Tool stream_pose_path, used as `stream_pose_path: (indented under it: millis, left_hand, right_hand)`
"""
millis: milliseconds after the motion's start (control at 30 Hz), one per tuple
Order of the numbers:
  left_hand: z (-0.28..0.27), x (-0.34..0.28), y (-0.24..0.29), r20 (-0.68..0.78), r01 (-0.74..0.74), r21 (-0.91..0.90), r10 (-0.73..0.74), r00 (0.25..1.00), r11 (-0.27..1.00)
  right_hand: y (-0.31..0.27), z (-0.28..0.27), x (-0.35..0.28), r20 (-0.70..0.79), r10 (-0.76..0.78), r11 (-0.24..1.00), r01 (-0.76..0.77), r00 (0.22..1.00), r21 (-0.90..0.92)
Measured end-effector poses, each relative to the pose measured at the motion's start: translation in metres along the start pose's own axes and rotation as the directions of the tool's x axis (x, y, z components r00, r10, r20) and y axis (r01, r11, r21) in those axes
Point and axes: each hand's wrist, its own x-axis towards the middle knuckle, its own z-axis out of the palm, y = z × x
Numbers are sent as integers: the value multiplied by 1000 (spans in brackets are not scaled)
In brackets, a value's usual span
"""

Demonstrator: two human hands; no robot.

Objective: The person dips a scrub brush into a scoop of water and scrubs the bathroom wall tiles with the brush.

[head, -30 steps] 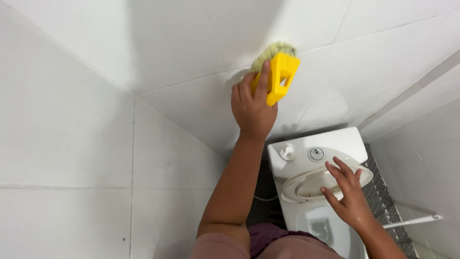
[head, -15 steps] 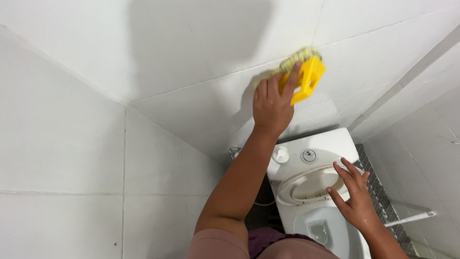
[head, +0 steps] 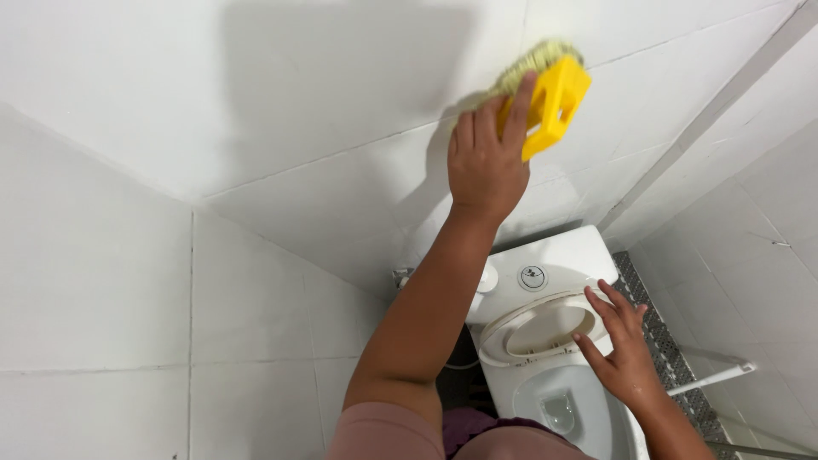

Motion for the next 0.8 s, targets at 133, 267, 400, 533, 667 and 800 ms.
stream_pose_path:
  millis: [133, 267, 400, 533, 667, 800]
  left_hand:
    - [23, -17, 16, 85, -100, 103, 91, 992, 990]
    - [47, -66, 12, 252, -137, -17, 137, 958, 990]
    - [42, -21, 23, 177, -106, -82, 119, 977, 991]
    - [42, 23, 38, 62, -72, -98, 78, 995, 993]
    - [63, -48, 25, 187, -143, -87, 157, 970, 986]
    - [68, -86, 1, 374, -131, -92, 156, 914, 987]
  right_hand:
    - [-8, 9, 2, 47, -8, 1000, 7, 999, 14]
    - [2, 2, -7, 26, 22, 999, -21, 999, -41]
    - [17, -7, -15, -32, 89, 994, -91, 996, -67]
    - [13, 1, -15, -41, 73, 997, -74, 997, -30]
    - [9, 3, -16, -16, 22, 999, -23, 1000, -38]
    - [18, -3, -20, -9, 84, 994, -85, 996, -70]
